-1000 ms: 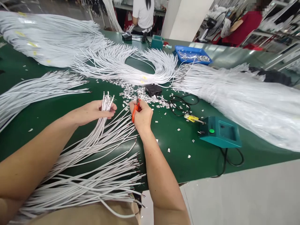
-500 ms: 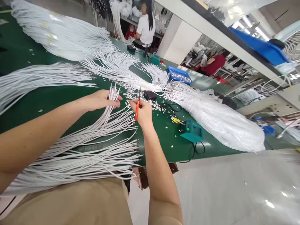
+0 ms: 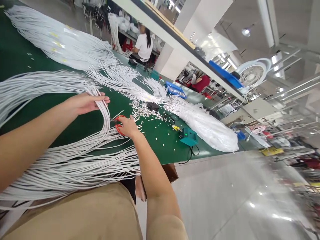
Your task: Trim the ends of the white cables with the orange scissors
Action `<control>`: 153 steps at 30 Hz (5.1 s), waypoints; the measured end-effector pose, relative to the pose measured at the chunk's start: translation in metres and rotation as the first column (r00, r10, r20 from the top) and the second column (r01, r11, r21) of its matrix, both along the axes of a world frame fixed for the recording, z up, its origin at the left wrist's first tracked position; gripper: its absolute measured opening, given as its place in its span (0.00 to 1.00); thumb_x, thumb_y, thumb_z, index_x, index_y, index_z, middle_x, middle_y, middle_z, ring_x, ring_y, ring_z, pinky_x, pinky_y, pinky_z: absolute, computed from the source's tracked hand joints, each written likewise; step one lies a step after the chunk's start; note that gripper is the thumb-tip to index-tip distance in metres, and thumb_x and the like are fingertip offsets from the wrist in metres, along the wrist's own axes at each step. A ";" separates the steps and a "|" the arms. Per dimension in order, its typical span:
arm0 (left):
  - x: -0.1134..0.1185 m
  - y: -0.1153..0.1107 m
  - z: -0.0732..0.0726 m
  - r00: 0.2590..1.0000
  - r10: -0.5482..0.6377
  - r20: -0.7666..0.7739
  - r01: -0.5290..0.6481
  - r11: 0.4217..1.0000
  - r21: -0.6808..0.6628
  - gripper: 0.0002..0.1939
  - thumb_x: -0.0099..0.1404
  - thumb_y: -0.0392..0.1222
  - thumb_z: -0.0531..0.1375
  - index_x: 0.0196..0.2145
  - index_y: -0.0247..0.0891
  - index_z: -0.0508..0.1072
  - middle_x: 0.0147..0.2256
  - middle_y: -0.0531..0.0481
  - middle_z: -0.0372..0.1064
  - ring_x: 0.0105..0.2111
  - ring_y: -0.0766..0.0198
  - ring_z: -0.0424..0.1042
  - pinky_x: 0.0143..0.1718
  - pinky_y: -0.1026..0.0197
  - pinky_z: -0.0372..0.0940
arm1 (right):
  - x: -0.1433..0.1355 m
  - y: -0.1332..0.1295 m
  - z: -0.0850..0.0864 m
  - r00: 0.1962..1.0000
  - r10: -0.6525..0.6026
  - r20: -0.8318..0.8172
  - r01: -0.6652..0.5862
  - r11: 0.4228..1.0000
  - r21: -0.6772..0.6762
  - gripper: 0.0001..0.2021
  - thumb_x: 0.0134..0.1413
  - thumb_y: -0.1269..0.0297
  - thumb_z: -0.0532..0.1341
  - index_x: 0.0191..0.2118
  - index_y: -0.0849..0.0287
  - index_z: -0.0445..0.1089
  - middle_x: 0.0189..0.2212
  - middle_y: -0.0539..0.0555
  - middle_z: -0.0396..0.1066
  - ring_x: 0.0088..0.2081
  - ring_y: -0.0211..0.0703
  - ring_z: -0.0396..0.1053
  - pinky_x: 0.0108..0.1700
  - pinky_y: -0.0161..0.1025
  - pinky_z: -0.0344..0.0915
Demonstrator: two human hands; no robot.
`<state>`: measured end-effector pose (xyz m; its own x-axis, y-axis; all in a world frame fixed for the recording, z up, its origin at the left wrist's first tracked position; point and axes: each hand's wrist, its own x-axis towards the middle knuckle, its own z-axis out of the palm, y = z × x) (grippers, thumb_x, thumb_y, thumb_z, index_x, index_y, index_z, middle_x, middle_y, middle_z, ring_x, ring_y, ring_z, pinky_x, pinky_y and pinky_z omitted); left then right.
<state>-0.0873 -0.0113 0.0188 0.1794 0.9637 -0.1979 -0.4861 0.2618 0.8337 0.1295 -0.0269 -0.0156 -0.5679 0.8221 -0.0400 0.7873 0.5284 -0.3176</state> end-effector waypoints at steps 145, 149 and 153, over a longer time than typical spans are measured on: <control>0.068 0.018 -0.026 0.702 -0.095 -0.705 0.129 0.992 -0.005 0.27 0.50 0.45 0.71 0.47 0.41 0.72 0.31 0.54 0.73 0.31 0.61 0.73 0.38 0.56 0.65 | 0.017 0.052 0.002 0.350 -0.448 -0.823 0.268 0.890 -0.370 0.06 0.51 0.62 0.63 0.31 0.56 0.76 0.30 0.49 0.72 0.35 0.39 0.68 0.41 0.37 0.63; 0.080 0.015 -0.022 0.726 -0.109 -0.679 0.126 0.992 -0.025 0.25 0.46 0.41 0.72 0.41 0.39 0.69 0.28 0.55 0.74 0.29 0.62 0.73 0.35 0.58 0.66 | 0.023 0.056 0.006 0.232 -0.554 -0.800 0.140 0.833 -0.536 0.08 0.49 0.59 0.65 0.28 0.57 0.75 0.29 0.49 0.72 0.32 0.37 0.67 0.41 0.37 0.62; 0.083 0.015 -0.023 0.785 -0.144 -0.602 0.158 0.987 -0.029 0.21 0.45 0.37 0.73 0.35 0.38 0.68 0.28 0.56 0.73 0.28 0.64 0.73 0.35 0.60 0.67 | 0.029 0.060 0.008 0.261 -0.629 -0.732 -0.196 0.708 -0.679 0.11 0.46 0.57 0.67 0.22 0.58 0.72 0.20 0.46 0.64 0.26 0.34 0.61 0.35 0.37 0.59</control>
<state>-0.0046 0.0042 -0.0042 0.1750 0.9397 -0.2938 0.1590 0.2676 0.9503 0.1585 0.0328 -0.0072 -0.3470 0.9267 -0.1446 -0.1983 -0.2232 -0.9544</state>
